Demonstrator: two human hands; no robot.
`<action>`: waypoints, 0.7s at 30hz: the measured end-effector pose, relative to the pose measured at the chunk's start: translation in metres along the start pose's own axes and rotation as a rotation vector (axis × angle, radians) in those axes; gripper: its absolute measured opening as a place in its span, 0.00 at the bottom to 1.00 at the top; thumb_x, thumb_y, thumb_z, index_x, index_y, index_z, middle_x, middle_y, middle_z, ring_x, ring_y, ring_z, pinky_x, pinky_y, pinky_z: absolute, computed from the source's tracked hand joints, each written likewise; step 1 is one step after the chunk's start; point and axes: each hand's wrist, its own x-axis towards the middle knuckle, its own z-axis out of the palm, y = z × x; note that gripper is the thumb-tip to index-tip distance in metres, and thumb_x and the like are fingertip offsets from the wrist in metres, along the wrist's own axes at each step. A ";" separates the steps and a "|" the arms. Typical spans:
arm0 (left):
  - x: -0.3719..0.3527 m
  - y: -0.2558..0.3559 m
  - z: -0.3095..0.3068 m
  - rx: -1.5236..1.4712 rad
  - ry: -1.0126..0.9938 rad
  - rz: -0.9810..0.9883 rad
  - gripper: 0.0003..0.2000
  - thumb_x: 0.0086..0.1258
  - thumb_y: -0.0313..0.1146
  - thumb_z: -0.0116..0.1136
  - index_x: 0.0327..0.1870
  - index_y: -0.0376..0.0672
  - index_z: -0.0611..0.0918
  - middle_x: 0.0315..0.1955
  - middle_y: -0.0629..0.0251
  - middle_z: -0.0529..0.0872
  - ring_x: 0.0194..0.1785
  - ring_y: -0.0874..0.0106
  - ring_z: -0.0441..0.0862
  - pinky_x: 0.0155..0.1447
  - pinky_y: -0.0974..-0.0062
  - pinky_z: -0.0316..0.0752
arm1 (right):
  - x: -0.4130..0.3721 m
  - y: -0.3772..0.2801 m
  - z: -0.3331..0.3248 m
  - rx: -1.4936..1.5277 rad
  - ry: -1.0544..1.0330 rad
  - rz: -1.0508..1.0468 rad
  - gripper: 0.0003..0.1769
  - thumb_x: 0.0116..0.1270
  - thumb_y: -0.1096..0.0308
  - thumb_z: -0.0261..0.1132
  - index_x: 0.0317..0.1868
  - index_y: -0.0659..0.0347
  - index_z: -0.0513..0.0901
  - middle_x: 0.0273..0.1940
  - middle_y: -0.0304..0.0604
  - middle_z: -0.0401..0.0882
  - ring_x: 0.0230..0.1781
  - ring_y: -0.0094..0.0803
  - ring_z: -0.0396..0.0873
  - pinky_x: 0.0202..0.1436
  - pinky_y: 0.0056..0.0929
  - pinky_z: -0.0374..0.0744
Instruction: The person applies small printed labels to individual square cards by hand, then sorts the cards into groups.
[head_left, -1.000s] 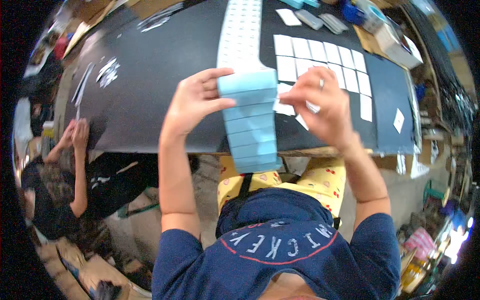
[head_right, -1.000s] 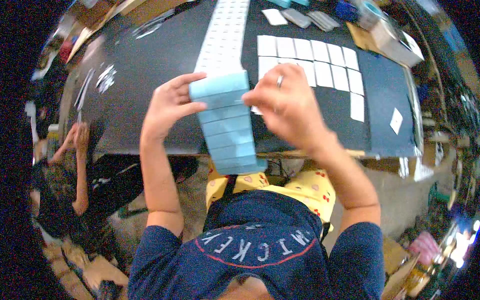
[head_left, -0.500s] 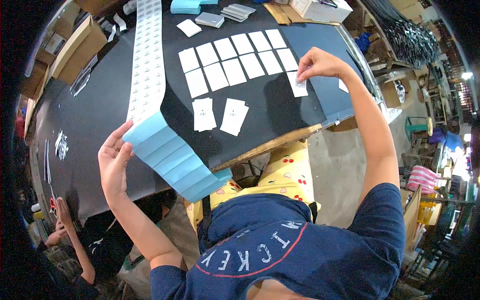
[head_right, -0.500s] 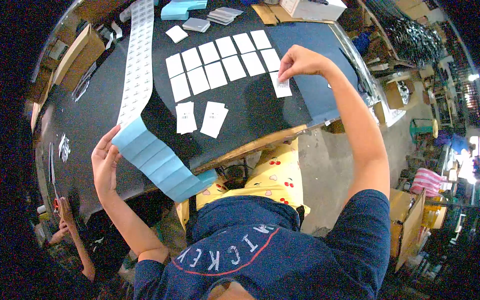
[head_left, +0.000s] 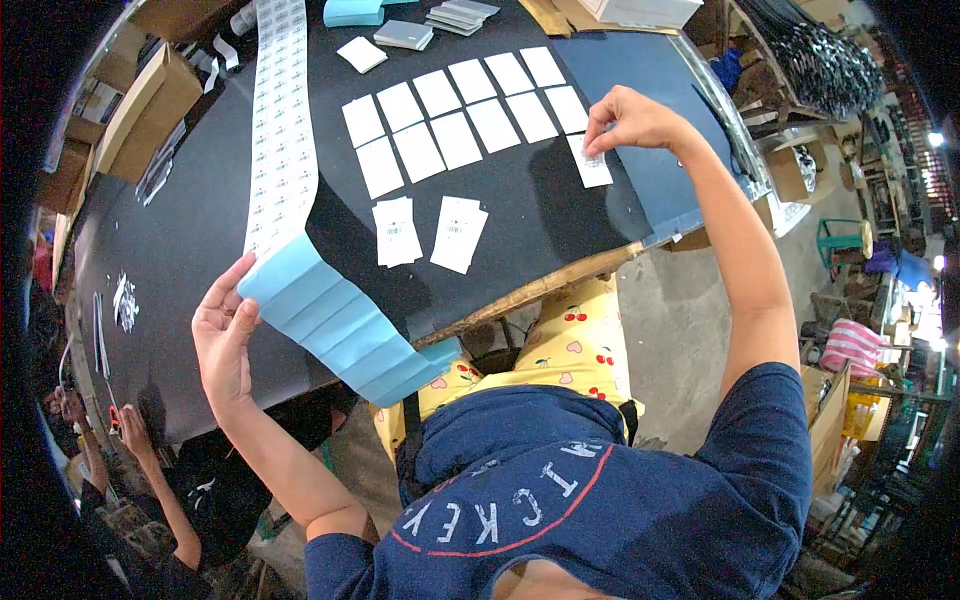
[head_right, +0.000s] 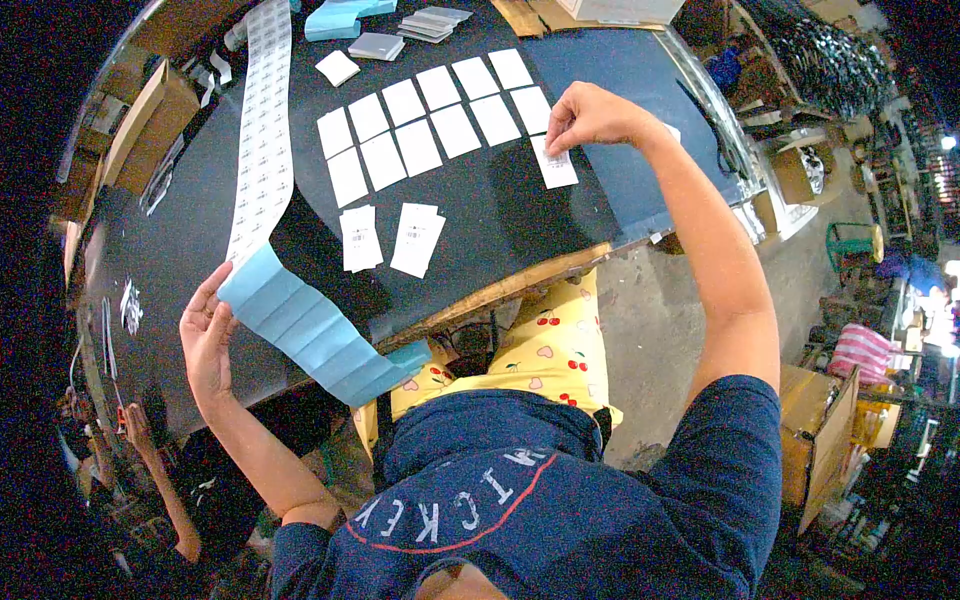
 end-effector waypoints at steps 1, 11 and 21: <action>0.000 -0.001 0.000 0.001 0.000 0.000 0.28 0.58 0.34 0.73 0.58 0.31 0.78 0.39 0.62 0.86 0.35 0.83 0.80 0.37 0.87 0.74 | 0.000 0.001 0.001 0.008 0.011 -0.013 0.10 0.49 0.69 0.75 0.32 0.66 0.88 0.27 0.41 0.86 0.27 0.23 0.82 0.35 0.22 0.78; -0.002 -0.003 -0.006 0.000 -0.029 -0.020 0.28 0.57 0.33 0.73 0.58 0.31 0.77 0.38 0.63 0.86 0.36 0.83 0.79 0.39 0.88 0.71 | -0.003 0.008 0.016 -0.103 0.147 -0.122 0.10 0.49 0.67 0.74 0.31 0.63 0.89 0.26 0.43 0.86 0.26 0.26 0.82 0.33 0.26 0.79; -0.008 -0.007 -0.011 0.017 -0.034 -0.038 0.25 0.60 0.27 0.68 0.59 0.29 0.76 0.35 0.68 0.84 0.35 0.85 0.75 0.39 0.89 0.66 | -0.025 -0.072 0.040 -0.229 0.337 -0.249 0.04 0.48 0.72 0.73 0.27 0.60 0.88 0.24 0.40 0.81 0.36 0.32 0.76 0.42 0.30 0.74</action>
